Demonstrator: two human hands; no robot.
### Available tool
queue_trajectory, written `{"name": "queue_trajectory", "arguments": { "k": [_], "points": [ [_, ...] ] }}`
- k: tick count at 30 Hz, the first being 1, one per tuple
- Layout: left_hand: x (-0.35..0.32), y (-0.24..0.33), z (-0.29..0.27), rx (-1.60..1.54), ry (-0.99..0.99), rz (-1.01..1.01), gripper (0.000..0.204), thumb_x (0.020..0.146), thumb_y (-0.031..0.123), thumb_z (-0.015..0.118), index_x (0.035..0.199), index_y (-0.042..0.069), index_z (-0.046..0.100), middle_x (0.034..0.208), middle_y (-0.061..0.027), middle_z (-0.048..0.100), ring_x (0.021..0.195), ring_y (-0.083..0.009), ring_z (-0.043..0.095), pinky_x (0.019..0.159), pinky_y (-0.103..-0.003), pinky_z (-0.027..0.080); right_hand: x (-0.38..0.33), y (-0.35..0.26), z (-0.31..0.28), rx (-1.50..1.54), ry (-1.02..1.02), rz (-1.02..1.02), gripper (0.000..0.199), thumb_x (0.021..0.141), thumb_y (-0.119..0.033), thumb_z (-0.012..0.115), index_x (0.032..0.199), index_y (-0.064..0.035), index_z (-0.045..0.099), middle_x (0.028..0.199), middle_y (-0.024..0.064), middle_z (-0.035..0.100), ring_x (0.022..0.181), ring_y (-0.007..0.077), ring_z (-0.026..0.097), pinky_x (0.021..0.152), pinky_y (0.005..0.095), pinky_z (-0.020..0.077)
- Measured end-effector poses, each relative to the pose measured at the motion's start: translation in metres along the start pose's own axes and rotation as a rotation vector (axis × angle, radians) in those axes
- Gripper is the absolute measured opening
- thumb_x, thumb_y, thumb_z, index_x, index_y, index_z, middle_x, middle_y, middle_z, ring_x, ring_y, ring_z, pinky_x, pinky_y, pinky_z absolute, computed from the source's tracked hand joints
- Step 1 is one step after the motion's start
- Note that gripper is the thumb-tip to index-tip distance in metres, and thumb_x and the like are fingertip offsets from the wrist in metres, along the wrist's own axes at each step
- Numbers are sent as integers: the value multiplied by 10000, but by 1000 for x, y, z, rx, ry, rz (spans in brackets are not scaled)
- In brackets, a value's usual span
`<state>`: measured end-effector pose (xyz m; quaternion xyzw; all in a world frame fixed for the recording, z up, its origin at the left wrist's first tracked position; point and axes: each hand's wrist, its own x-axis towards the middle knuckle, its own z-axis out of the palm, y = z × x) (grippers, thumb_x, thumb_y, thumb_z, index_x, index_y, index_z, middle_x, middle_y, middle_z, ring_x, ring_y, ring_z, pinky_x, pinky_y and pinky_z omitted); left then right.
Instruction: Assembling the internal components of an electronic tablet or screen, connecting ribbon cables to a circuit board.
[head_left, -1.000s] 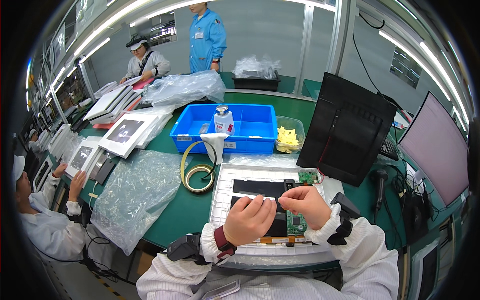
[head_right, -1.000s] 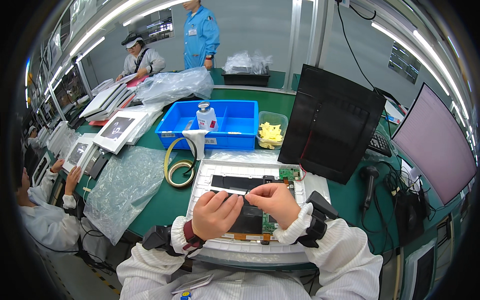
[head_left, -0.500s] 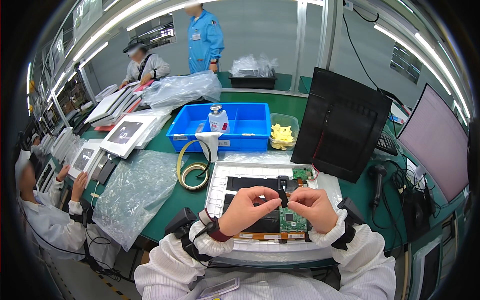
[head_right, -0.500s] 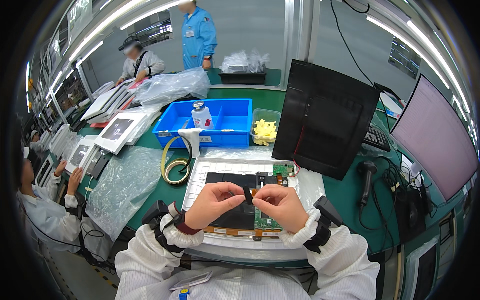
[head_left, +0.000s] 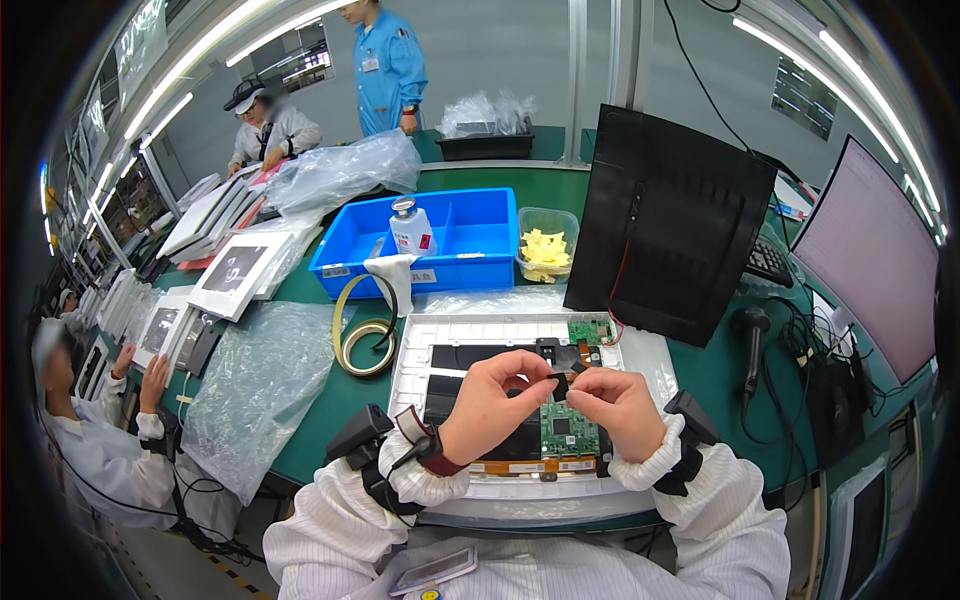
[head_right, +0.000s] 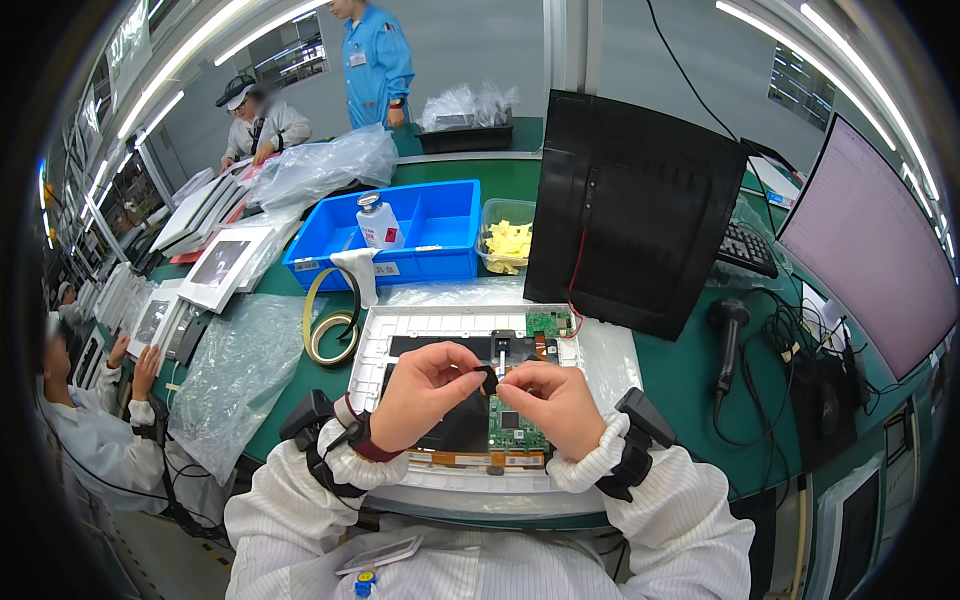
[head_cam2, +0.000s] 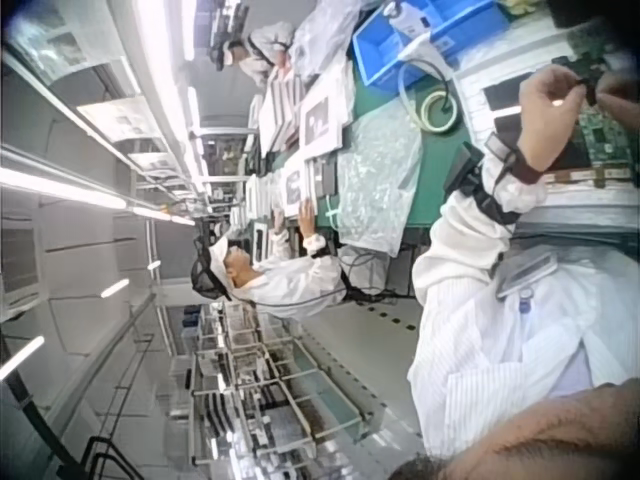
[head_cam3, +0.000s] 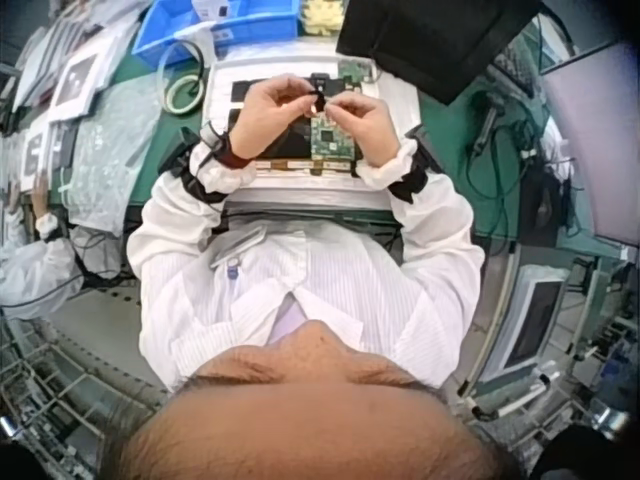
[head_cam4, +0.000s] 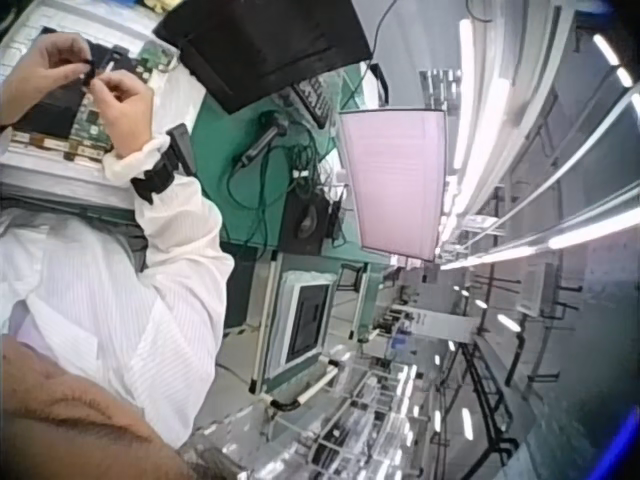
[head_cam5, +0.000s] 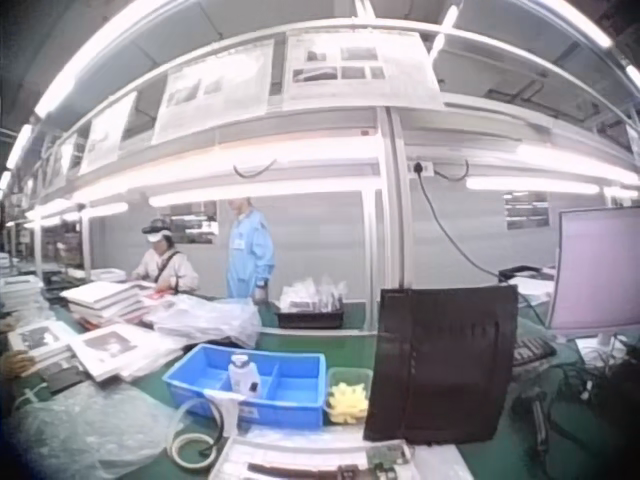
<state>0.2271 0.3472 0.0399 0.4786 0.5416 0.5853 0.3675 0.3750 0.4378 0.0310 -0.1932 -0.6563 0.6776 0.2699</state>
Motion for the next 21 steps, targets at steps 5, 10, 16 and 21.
{"name": "queue_trajectory", "arguments": {
  "k": [5, 10, 16, 21],
  "points": [
    [11, -9, -8, 266, 188, 243, 110, 726, -13, 590, 835, -3, 578, 785, -34, 579, 724, -85, 539, 662, -202, 429, 13, 5, -6, 96, 59, 211, 191, 790, -161, 547, 785, 20, 611, 633, 16, 565, 584, 54, 481, 527, 171, 377],
    [31, -9, -17, 551, 148, 277, 158, 683, 13, 623, 838, 11, 590, 771, -77, 588, 703, -130, 559, 649, -232, 434, 46, 45, -28, -732, 46, -88, 190, 743, -182, 549, 712, -13, 631, 652, 97, 595, 563, 211, 535, 521, 296, 404],
    [43, -36, -24, 584, 76, 156, 127, 668, 65, 632, 785, 30, 598, 721, -68, 589, 703, -197, 528, 649, -289, 414, 65, 55, -17, -1019, -35, 0, 236, 664, -260, 629, 590, -40, 588, 651, 96, 548, 718, 248, 519, 659, 351, 401],
    [48, -47, -28, 568, 23, 190, 92, 666, 90, 622, 739, 45, 590, 710, -78, 580, 744, -232, 507, 705, -314, 383, 65, 62, -10, -987, -4, -70, 225, 619, -211, 689, 627, -19, 573, 644, 79, 529, 654, 215, 505, 601, 315, 397]
  ]
}}
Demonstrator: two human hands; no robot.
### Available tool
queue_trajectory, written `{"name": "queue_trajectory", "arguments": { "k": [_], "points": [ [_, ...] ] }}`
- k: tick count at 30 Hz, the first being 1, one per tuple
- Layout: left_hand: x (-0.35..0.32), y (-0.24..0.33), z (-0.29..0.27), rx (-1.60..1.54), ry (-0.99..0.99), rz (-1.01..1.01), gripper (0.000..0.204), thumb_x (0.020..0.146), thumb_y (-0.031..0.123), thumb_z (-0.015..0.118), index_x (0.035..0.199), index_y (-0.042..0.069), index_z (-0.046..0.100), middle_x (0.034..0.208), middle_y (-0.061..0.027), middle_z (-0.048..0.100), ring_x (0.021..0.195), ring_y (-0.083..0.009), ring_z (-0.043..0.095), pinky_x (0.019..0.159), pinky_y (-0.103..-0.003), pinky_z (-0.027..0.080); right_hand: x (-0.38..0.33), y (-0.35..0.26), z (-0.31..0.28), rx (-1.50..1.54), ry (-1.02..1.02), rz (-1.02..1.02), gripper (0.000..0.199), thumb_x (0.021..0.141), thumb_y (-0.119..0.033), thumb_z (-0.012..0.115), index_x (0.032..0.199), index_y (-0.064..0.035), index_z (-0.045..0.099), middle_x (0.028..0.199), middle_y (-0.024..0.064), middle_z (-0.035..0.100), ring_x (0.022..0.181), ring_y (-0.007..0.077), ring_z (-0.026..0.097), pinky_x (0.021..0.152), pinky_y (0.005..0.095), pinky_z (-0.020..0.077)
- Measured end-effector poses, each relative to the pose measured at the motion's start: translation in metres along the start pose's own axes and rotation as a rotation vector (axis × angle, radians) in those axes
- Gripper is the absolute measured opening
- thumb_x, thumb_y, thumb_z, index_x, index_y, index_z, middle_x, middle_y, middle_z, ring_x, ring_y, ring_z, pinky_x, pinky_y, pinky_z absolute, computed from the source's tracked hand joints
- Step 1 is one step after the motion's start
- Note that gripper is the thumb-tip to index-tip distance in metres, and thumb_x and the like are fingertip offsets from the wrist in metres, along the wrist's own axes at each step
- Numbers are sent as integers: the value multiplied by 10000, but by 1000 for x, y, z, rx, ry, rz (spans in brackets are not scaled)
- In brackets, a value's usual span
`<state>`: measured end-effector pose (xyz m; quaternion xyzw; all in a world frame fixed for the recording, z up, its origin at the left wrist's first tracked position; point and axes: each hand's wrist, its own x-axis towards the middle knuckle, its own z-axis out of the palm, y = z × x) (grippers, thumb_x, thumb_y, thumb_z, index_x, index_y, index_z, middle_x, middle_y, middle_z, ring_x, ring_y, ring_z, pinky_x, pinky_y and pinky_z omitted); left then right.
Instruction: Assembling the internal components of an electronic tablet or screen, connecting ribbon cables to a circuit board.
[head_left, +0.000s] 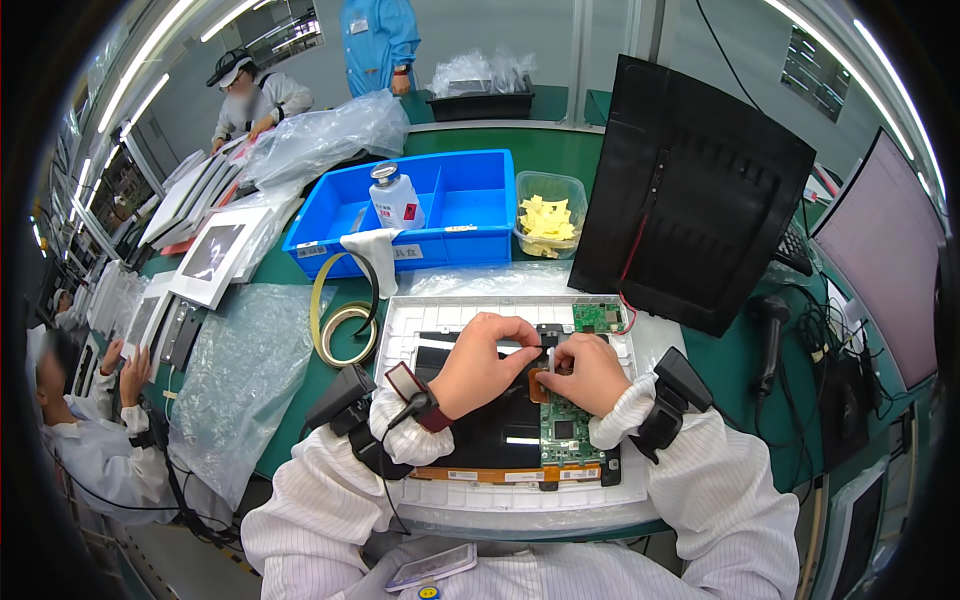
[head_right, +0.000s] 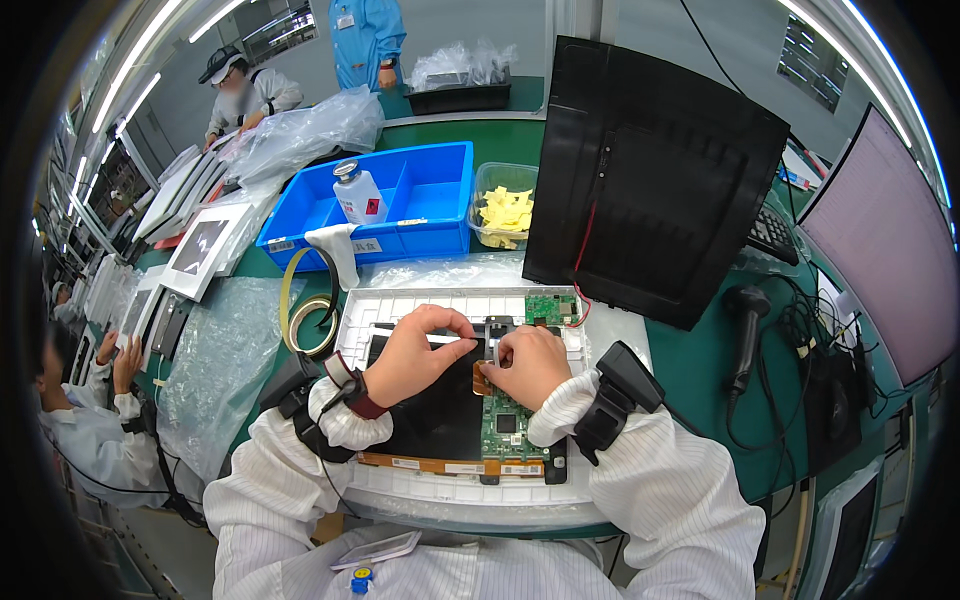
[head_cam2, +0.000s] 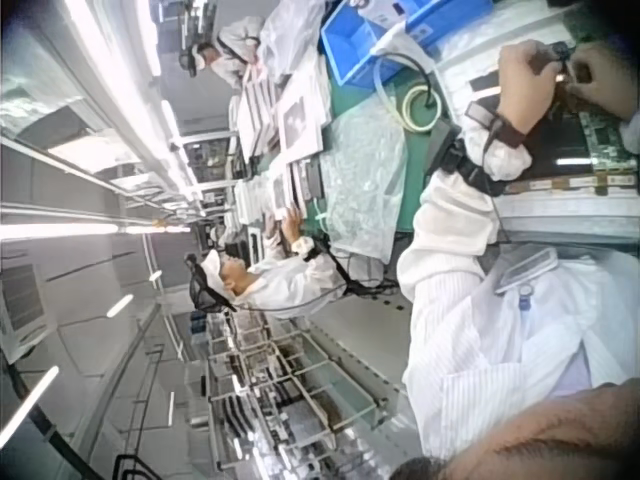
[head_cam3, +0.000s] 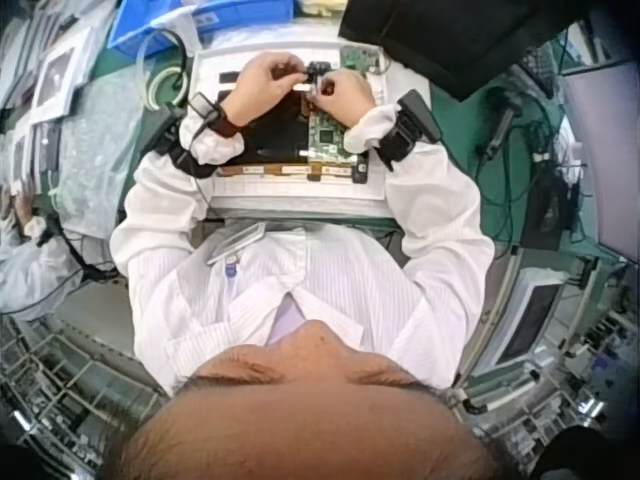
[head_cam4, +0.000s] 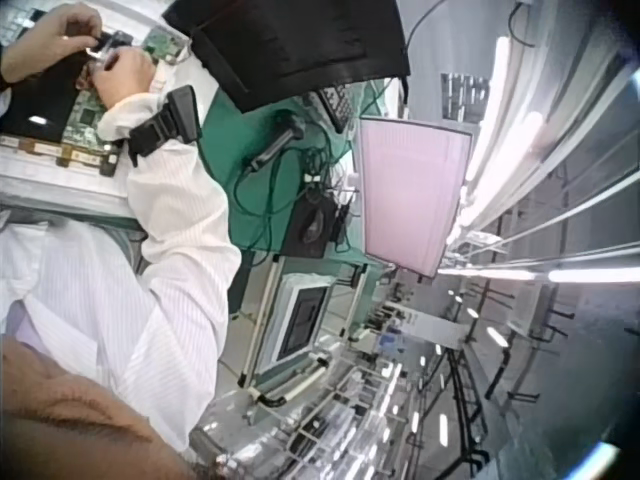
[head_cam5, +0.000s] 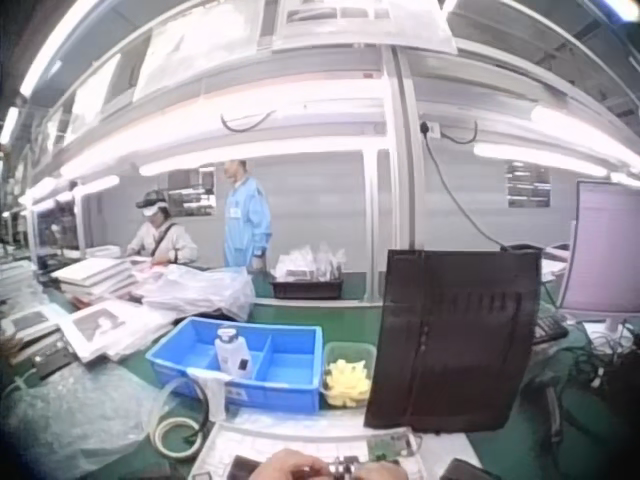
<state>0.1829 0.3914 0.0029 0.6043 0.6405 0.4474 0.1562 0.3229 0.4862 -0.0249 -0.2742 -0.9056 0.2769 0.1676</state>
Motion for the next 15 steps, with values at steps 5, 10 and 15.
{"name": "queue_trajectory", "arguments": {
  "k": [5, 10, 15],
  "points": [
    [0, -13, 4, 60, 75, 127, 126, 668, 91, 645, 765, 38, 586, 738, -61, 580, 766, -202, 515, 702, -291, 393, 0, 2, -2, 39, -17, -33, 176, 627, -155, 682, 634, -16, 574, 645, 74, 529, 650, 209, 485, 600, 306, 390],
    [-4, -15, 9, -51, 36, -111, 120, 673, 82, 640, 765, 36, 580, 729, -57, 583, 736, -191, 522, 688, -288, 393, -3, 1, -9, 132, 19, -133, 78, 649, -74, 654, 693, -26, 612, 650, 66, 544, 638, 198, 480, 599, 292, 388],
    [-3, -15, 14, -54, 30, -136, 116, 672, 76, 639, 766, 37, 584, 709, -56, 590, 706, -186, 532, 687, -286, 397, -5, 1, -10, 197, -12, -102, 64, 665, -91, 625, 695, -35, 624, 640, 75, 552, 661, 232, 500, 644, 317, 394]
  ]
}}
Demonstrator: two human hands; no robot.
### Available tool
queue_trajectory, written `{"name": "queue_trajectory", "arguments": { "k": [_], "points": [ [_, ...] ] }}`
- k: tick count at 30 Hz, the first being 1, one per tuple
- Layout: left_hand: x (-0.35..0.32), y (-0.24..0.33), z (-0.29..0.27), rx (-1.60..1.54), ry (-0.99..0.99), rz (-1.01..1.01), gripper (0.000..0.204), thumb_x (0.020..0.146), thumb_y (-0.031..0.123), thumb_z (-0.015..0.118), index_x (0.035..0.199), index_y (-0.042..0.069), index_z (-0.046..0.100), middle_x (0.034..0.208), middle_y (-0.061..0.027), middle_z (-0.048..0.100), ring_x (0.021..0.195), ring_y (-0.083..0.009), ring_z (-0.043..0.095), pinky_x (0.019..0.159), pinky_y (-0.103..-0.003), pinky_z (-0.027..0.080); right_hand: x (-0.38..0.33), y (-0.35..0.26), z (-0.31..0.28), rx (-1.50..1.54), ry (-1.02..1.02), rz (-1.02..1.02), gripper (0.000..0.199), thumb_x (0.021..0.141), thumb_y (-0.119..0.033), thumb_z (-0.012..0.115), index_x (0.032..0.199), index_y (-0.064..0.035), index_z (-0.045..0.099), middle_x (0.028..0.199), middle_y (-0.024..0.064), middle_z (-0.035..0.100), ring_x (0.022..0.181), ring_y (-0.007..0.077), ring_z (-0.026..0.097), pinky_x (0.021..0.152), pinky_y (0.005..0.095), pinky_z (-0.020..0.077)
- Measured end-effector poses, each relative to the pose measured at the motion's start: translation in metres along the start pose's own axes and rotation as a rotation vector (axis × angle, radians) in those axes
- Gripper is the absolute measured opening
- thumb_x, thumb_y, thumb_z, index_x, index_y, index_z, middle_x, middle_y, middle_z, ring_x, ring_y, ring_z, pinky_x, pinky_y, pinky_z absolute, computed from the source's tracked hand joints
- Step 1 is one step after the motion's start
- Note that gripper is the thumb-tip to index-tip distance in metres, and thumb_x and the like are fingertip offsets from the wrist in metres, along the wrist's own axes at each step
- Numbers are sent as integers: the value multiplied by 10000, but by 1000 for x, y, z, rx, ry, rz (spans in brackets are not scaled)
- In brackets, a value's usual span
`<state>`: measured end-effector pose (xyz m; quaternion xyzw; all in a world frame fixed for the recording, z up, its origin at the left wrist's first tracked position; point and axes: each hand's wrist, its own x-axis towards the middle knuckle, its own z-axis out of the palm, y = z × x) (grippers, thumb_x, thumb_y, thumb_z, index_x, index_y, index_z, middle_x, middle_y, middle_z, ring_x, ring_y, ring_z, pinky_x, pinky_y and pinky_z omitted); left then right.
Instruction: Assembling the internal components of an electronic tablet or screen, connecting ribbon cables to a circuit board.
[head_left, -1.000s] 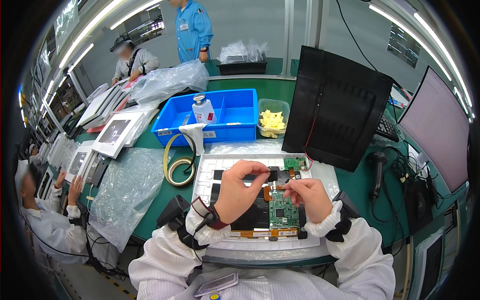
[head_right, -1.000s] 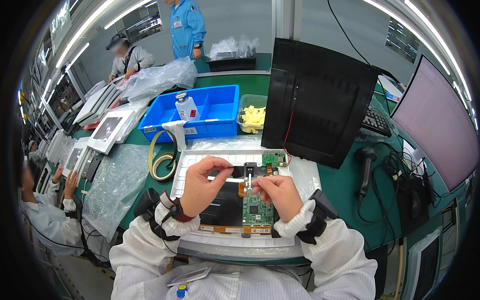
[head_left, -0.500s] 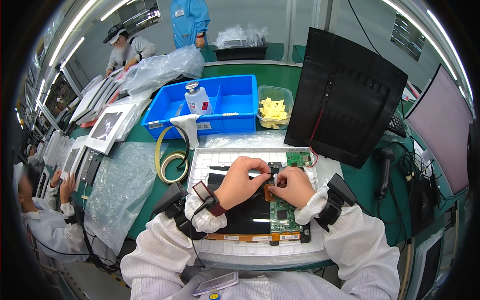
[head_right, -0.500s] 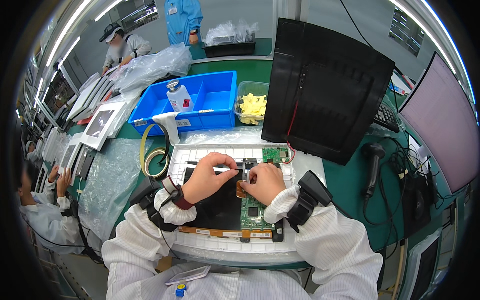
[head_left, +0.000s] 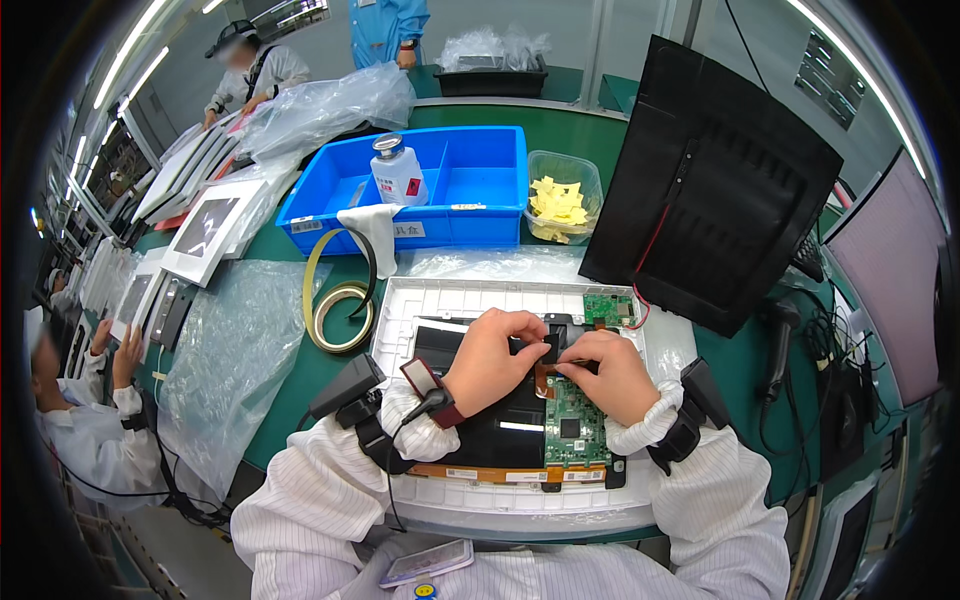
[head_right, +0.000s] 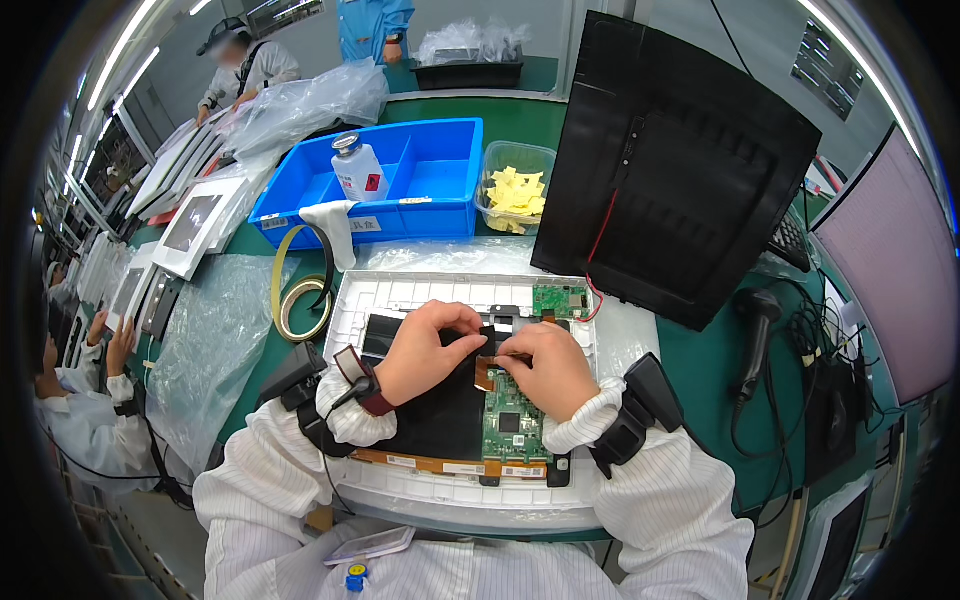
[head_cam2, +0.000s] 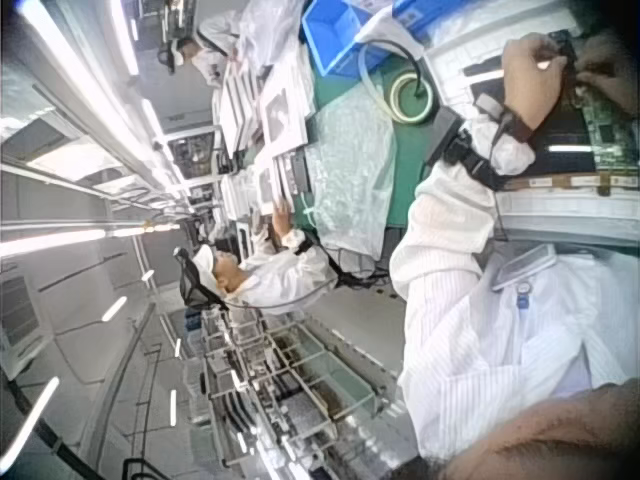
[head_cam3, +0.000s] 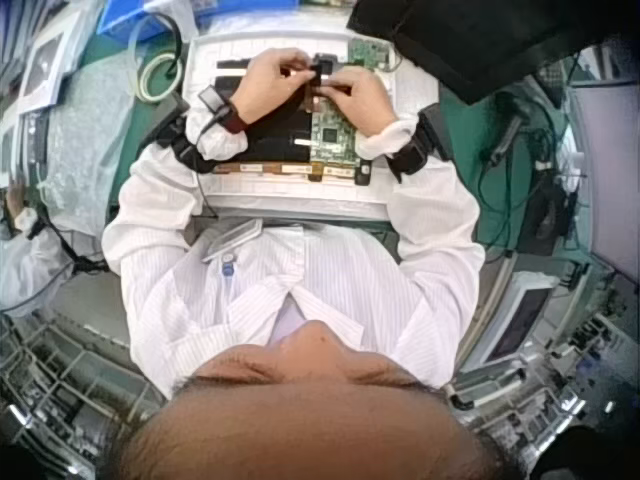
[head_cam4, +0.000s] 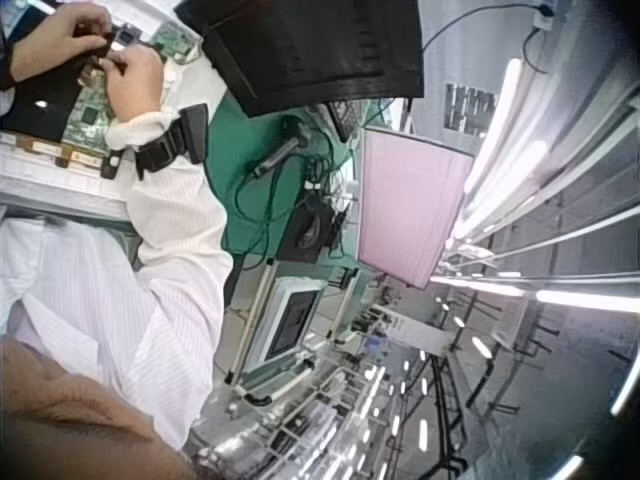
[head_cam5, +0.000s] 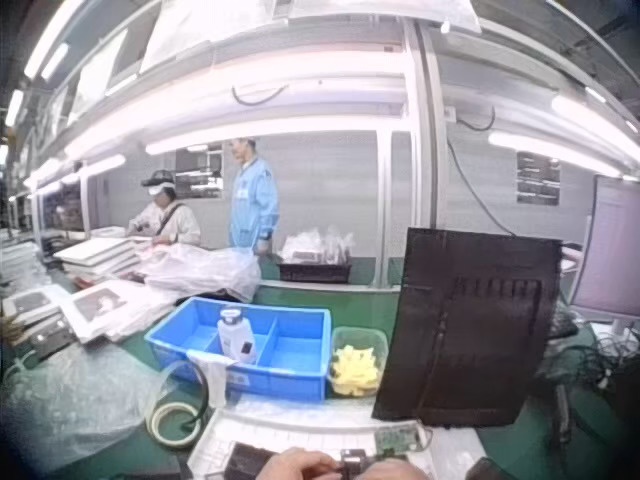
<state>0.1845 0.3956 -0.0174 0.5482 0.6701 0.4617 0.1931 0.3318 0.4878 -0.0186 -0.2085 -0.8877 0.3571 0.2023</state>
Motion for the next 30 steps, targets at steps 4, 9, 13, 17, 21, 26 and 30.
{"name": "queue_trajectory", "arguments": {
  "k": [4, 9, 13, 17, 21, 26, 30],
  "points": [
    [1, 1, 2, 70, -6, 27, 110, 655, 73, 649, 751, 51, 600, 686, -46, 585, 725, -188, 519, 696, -290, 398, -2, -1, -2, 9, -1, 38, 80, 672, -98, 626, 720, -35, 627, 634, 87, 559, 619, 231, 521, 592, 313, 409],
    [1, -3, 3, 63, -48, -10, 99, 647, 80, 657, 735, 63, 615, 696, -39, 581, 748, -196, 500, 708, -296, 391, -3, 2, -1, -18, 9, 26, 87, 675, -107, 625, 729, -39, 628, 627, 96, 561, 576, 238, 535, 548, 318, 415],
    [2, -7, 2, 92, 12, 122, 103, 648, 93, 662, 737, 64, 620, 732, -51, 582, 751, -195, 499, 695, -291, 395, -3, 1, -2, -21, 9, 24, 83, 677, -115, 622, 723, -46, 630, 633, 94, 565, 581, 244, 541, 550, 323, 417],
    [2, -4, 4, 4, -9, 17, 99, 656, 96, 658, 738, 61, 615, 728, -64, 579, 753, -193, 498, 689, -283, 394, -4, 2, -3, -46, 23, 2, 79, 678, -118, 619, 719, -51, 631, 633, 91, 567, 589, 247, 545, 554, 325, 420],
    [3, -5, 7, 24, -36, -24, 95, 662, 92, 651, 736, 51, 609, 705, -59, 576, 738, -189, 493, 677, -286, 394, -4, 0, -3, -51, 25, 12, 78, 678, -120, 619, 716, -53, 632, 638, 90, 570, 599, 252, 548, 561, 327, 424],
    [3, -4, 9, 100, -22, 43, 76, 665, 74, 634, 726, 45, 598, 665, -49, 573, 702, -189, 479, 647, -289, 393, -4, -2, -4, -94, 43, -21, 77, 669, -123, 621, 711, -59, 634, 655, 88, 579, 610, 257, 556, 566, 332, 432],
    [3, -5, 9, 108, -50, 36, 69, 670, 70, 626, 727, 46, 596, 657, -47, 573, 700, -191, 478, 644, -285, 394, -4, 1, -2, -90, 48, -32, 74, 666, -121, 621, 708, -62, 635, 655, 88, 579, 609, 256, 558, 562, 330, 433]
  ]
}}
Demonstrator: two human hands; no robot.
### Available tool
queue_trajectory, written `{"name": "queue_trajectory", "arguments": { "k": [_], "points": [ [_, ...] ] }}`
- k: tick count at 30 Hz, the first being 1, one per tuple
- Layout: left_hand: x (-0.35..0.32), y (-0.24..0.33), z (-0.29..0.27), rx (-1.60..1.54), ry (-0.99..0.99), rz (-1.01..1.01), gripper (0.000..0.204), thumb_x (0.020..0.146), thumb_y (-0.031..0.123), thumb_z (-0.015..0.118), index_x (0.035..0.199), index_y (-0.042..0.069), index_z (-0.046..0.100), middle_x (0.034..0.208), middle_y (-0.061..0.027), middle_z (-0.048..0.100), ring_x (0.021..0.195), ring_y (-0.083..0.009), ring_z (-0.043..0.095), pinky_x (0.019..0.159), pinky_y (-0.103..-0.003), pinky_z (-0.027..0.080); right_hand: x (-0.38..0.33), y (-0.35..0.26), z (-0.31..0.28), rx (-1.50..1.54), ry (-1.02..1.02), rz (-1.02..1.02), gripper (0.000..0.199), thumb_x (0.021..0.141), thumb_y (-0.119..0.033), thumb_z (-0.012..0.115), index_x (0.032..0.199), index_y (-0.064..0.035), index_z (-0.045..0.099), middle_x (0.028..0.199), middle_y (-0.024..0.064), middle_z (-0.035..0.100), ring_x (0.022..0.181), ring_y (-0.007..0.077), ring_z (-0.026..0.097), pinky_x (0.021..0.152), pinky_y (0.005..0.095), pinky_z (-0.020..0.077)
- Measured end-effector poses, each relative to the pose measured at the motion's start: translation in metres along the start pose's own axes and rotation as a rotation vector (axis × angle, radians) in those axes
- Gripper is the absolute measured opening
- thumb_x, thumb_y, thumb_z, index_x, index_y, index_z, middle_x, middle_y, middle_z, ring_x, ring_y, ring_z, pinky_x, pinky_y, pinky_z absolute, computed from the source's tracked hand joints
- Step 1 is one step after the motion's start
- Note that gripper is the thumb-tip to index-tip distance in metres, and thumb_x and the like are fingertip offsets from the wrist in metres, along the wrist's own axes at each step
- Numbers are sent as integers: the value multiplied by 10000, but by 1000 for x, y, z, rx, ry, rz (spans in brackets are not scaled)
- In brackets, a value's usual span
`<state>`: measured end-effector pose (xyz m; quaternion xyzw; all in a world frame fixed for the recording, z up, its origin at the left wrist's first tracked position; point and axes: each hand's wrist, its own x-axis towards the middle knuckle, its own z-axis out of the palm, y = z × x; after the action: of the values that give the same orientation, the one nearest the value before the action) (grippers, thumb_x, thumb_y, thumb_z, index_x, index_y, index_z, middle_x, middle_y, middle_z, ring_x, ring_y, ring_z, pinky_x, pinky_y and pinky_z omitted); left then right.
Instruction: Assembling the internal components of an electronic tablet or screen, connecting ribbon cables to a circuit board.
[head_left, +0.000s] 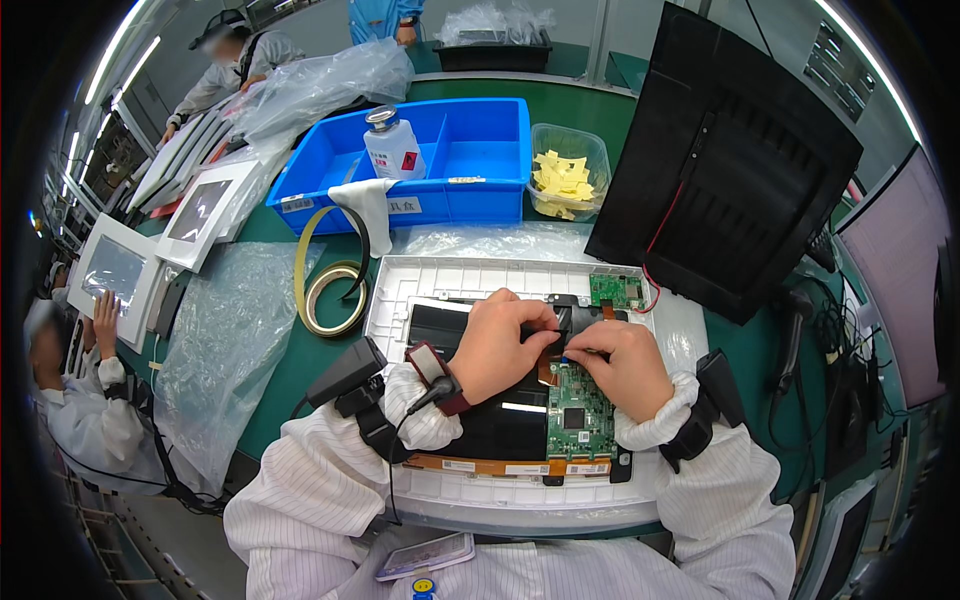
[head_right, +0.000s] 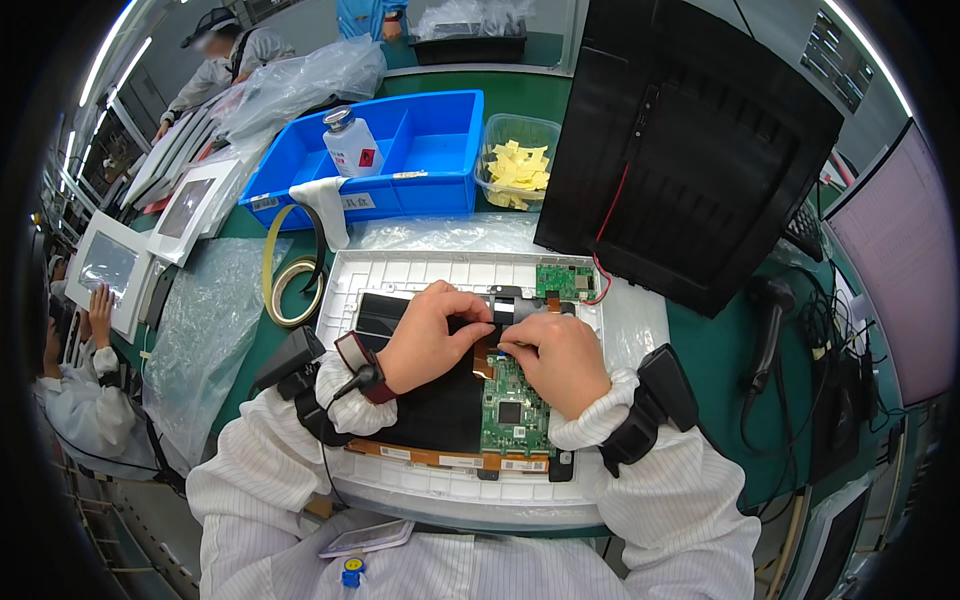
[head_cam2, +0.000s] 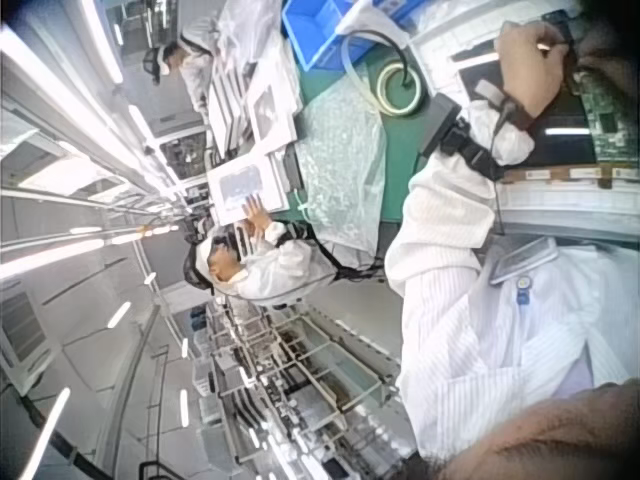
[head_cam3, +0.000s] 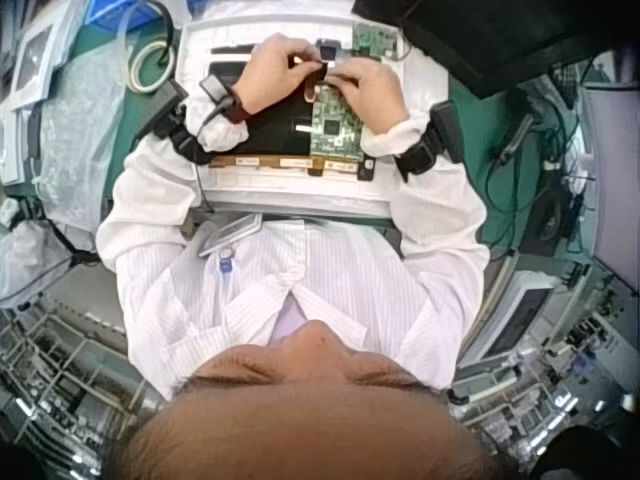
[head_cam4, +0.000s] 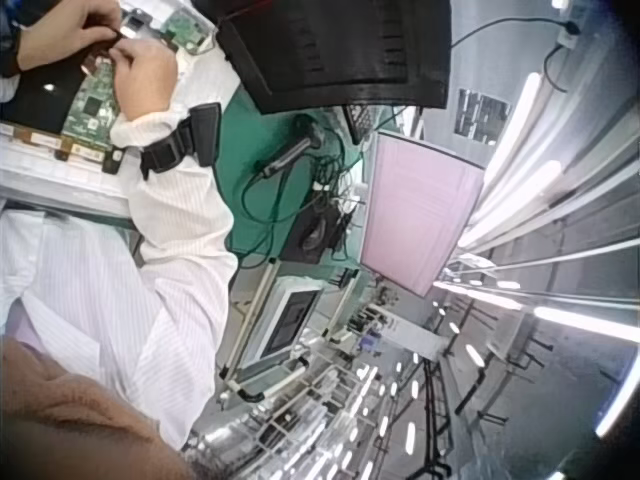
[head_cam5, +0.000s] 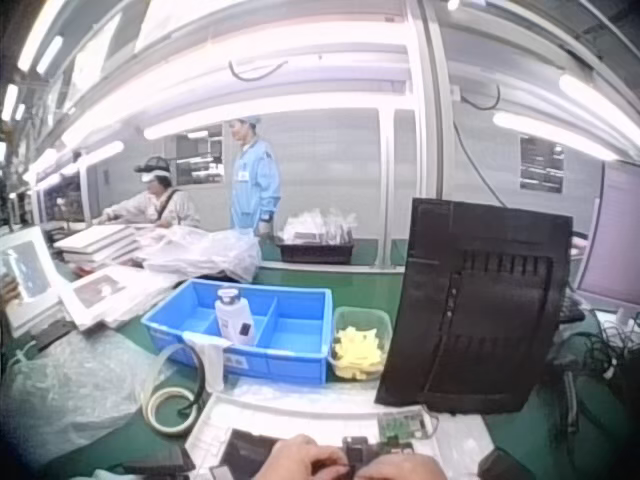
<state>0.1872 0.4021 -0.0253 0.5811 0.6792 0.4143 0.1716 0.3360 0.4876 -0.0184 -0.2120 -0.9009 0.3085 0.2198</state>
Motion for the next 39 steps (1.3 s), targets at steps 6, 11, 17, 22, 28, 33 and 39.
{"name": "queue_trajectory", "arguments": {
  "k": [6, 11, 17, 22, 28, 33, 39],
  "points": [
    [0, -1, 2, -27, -19, 22, 67, 674, 69, 621, 729, 44, 593, 652, -46, 574, 690, -189, 476, 641, -286, 392, 0, -1, -1, -27, 18, -7, 72, 661, -121, 629, 707, -67, 638, 658, 79, 576, 612, 251, 555, 558, 325, 432],
    [-1, 0, 1, -23, -39, -1, 62, 676, 68, 618, 724, 41, 589, 642, -47, 575, 670, -185, 462, 637, -284, 383, 0, -1, -1, -45, 29, -9, 66, 666, -116, 628, 703, -63, 636, 663, 66, 558, 614, 239, 543, 551, 322, 427],
    [-1, 0, 3, -10, -37, 6, 62, 677, 70, 620, 715, 37, 584, 633, -48, 576, 663, -187, 459, 631, -285, 382, 0, -3, -2, -58, 22, -3, 64, 667, -112, 627, 703, -59, 634, 654, 66, 552, 611, 237, 539, 551, 320, 425],
    [-2, 0, 3, -15, -35, 11, 65, 675, 65, 622, 720, 35, 586, 636, -47, 578, 661, -186, 468, 625, -286, 386, 0, -3, -3, -61, 22, -3, 63, 667, -109, 626, 704, -60, 634, 658, 64, 552, 611, 237, 539, 550, 319, 425],
    [-3, 1, 4, -14, -28, -1, 67, 672, 64, 625, 723, 33, 592, 635, -48, 582, 666, -187, 477, 630, -287, 388, 0, -3, -2, -58, 32, -2, 62, 664, -105, 629, 706, -60, 634, 667, 62, 553, 614, 235, 541, 553, 316, 427],
    [-3, 2, 4, -5, -28, -4, 68, 671, 65, 626, 722, 33, 593, 633, -46, 584, 669, -189, 478, 635, -289, 387, -1, -3, -3, -55, 34, 8, 64, 661, -102, 631, 711, -62, 636, 672, 62, 555, 619, 234, 544, 558, 314, 430],
    [-3, 2, 4, -5, -29, 0, 65, 669, 66, 625, 717, 35, 594, 632, -45, 586, 670, -192, 477, 639, -292, 386, 0, -3, -3, -59, 29, 15, 68, 661, -102, 633, 714, -61, 637, 674, 61, 557, 620, 233, 545, 559, 312, 432]
  ]
}}
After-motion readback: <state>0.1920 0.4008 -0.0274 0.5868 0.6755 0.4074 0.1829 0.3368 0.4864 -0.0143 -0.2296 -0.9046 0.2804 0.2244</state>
